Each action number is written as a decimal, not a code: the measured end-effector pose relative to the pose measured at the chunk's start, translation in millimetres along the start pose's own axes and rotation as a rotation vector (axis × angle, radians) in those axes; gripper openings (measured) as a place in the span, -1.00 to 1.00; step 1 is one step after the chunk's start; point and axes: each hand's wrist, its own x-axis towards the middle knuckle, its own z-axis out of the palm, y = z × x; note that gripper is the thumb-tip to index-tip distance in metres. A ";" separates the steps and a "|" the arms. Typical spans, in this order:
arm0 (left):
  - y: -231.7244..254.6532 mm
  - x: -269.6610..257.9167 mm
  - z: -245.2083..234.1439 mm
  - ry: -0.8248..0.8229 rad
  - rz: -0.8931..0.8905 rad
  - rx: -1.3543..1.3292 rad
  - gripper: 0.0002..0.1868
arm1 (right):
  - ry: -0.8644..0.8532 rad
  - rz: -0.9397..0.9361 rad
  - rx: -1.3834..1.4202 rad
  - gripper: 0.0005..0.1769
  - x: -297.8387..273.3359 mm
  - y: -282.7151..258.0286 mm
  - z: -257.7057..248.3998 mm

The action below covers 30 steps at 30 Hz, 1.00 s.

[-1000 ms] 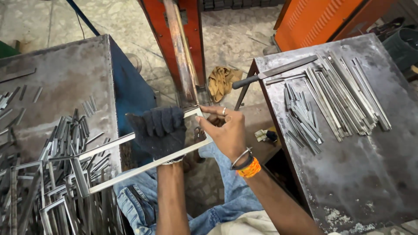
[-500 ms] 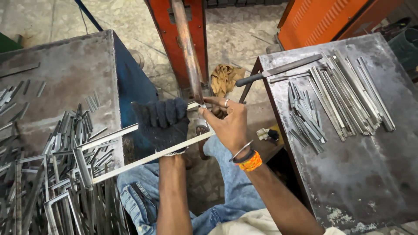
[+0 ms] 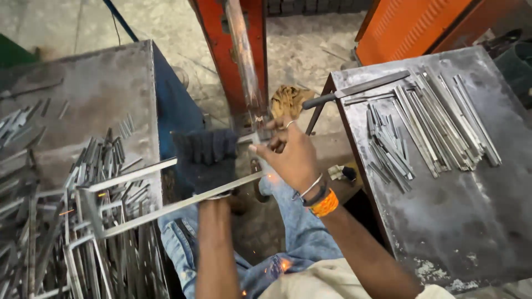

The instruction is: Assembling and spot welding small metal bars into rectangular frames at a manual workstation.

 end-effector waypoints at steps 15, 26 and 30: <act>288.2 -206.9 -102.6 1.101 0.328 2.858 -0.75 | -0.415 0.074 0.042 -0.82 -50.9 88.5 42.6; 101.7 -130.2 -101.2 0.534 0.309 2.611 -0.83 | -0.175 0.156 -0.095 -0.81 -27.2 185.2 -29.6; -26.5 -86.9 -56.1 0.272 -0.008 2.305 -0.82 | -0.009 0.275 -0.341 -0.79 -11.6 253.7 -95.3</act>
